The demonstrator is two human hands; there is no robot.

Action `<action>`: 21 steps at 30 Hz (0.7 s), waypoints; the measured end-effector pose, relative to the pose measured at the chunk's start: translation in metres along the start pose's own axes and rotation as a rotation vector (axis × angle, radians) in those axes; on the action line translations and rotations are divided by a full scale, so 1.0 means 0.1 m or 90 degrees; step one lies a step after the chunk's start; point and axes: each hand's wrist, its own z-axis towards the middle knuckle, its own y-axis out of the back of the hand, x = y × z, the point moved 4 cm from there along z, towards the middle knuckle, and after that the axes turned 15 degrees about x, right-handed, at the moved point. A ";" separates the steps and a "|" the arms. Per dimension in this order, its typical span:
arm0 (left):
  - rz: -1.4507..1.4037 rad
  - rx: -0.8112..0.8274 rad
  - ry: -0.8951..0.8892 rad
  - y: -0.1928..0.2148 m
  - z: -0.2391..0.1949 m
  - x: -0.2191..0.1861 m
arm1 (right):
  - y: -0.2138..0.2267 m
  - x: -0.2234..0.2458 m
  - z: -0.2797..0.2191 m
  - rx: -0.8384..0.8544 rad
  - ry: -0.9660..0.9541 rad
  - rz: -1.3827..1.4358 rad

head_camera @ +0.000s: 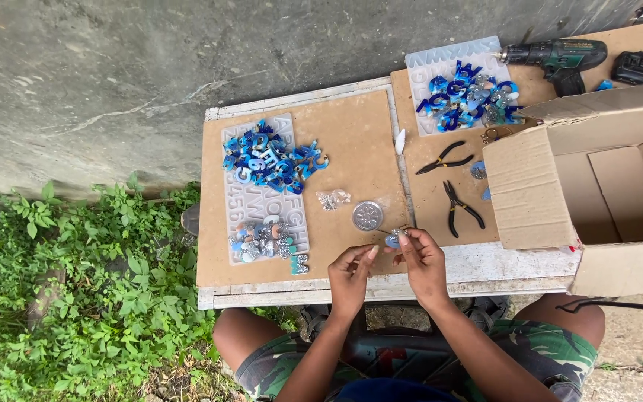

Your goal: Assembling decorative keychains by connecting small charms and metal rings using pliers.

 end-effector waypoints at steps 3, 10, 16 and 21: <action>0.419 0.068 -0.225 0.10 -0.10 0.42 | 0.14 0.00 0.19 -0.008 0.010 -0.001; 0.897 0.351 -0.494 -0.13 -0.39 0.53 | 0.19 0.71 1.20 -0.042 0.090 -0.135; 0.904 0.367 -0.540 -0.15 -0.41 0.70 | 0.96 0.60 2.61 -0.265 0.226 -0.051; 0.889 0.292 -0.509 -0.10 -0.40 1.19 | 1.99 -0.05 3.44 -0.510 0.345 0.600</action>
